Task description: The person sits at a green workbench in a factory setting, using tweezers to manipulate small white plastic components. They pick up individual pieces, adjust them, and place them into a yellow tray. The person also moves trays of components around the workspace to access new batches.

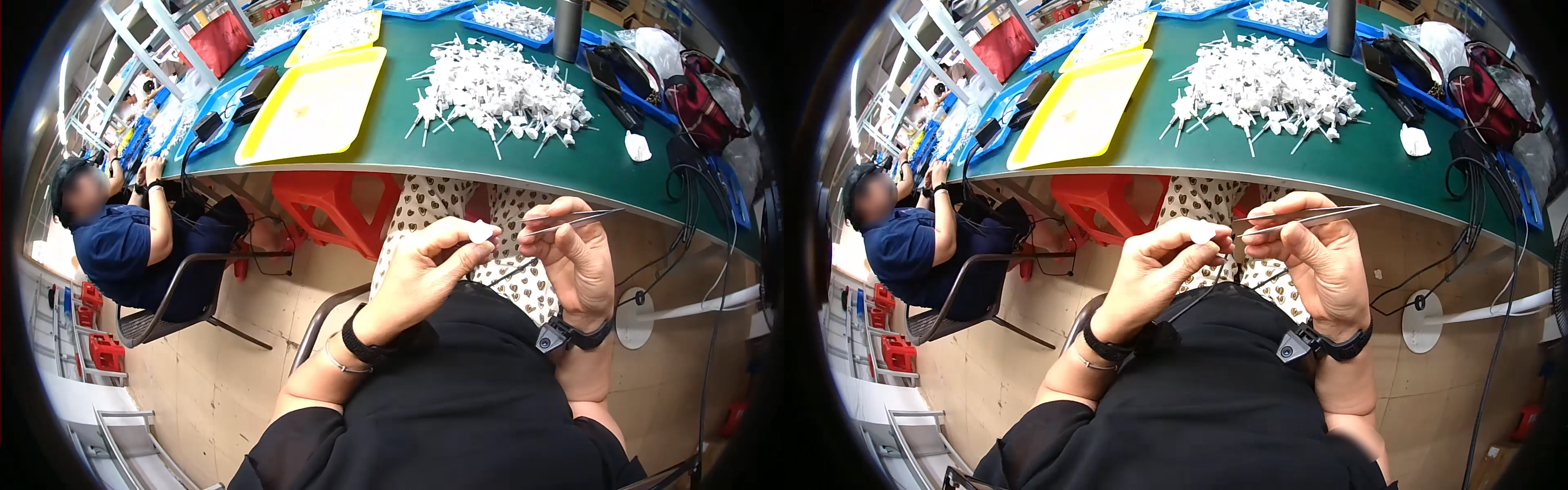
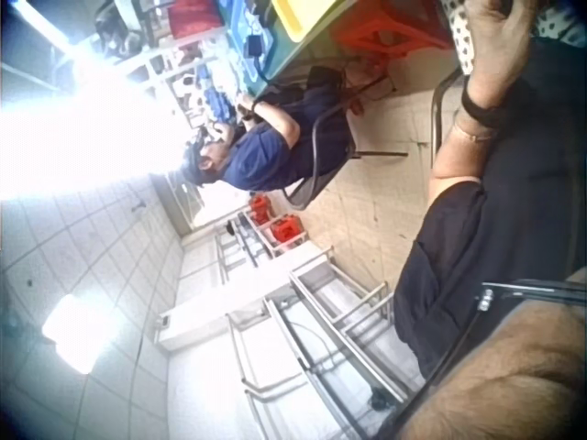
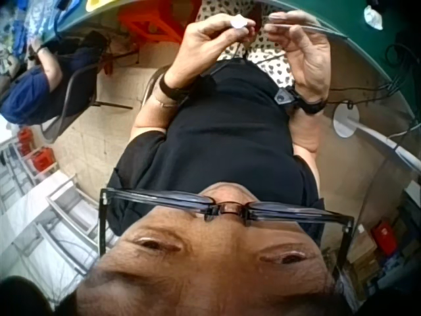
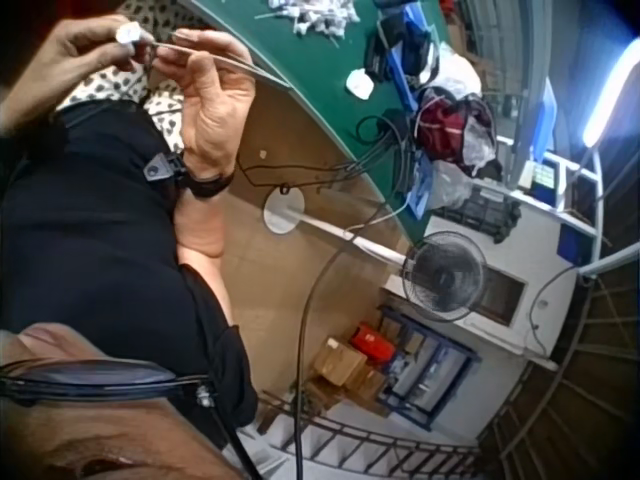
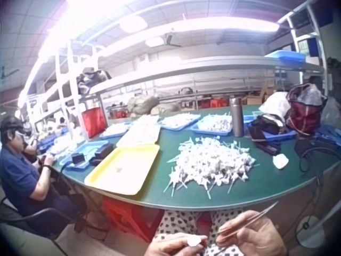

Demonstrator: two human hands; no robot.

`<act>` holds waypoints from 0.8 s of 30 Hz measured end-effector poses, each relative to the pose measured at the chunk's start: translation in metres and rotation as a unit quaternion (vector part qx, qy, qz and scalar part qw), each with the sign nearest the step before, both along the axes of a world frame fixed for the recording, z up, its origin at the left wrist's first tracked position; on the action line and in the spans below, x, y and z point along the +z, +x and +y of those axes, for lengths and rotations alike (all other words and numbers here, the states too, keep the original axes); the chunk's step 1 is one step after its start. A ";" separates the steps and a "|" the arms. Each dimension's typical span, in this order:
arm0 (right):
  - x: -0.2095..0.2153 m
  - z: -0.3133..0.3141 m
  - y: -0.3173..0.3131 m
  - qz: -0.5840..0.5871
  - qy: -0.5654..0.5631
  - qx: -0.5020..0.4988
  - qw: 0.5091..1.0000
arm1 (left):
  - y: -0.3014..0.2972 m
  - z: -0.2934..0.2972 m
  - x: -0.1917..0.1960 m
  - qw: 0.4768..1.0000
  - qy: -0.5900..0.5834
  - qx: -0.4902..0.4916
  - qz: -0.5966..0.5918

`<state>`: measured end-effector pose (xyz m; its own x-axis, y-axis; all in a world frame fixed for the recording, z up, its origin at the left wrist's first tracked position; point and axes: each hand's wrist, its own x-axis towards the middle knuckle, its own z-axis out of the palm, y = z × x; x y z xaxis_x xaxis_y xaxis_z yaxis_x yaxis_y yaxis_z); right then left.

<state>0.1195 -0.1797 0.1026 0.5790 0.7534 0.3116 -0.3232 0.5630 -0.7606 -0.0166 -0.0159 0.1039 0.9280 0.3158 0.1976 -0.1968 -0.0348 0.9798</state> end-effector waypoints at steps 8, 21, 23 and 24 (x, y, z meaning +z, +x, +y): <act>-0.011 0.015 -0.013 0.021 -0.050 -0.006 0.999 | 0.006 -0.010 -0.041 0.993 0.085 0.074 -0.027; -0.035 0.032 -0.031 -0.025 -0.124 -0.103 0.987 | 0.001 0.002 -0.069 0.993 0.040 0.110 -0.016; -0.036 0.036 -0.037 -0.053 -0.135 -0.126 0.981 | 0.001 0.004 -0.074 0.991 0.057 0.124 -0.018; -0.038 0.037 -0.038 -0.066 -0.140 -0.134 0.979 | 0.001 0.003 -0.074 0.990 0.052 0.126 -0.031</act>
<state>0.0817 -0.1432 0.0650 0.7366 0.6463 0.1994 -0.0810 0.3770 -0.9226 -0.0156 -0.0127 0.0297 0.8074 0.5110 0.2950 -0.2285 -0.1901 0.9548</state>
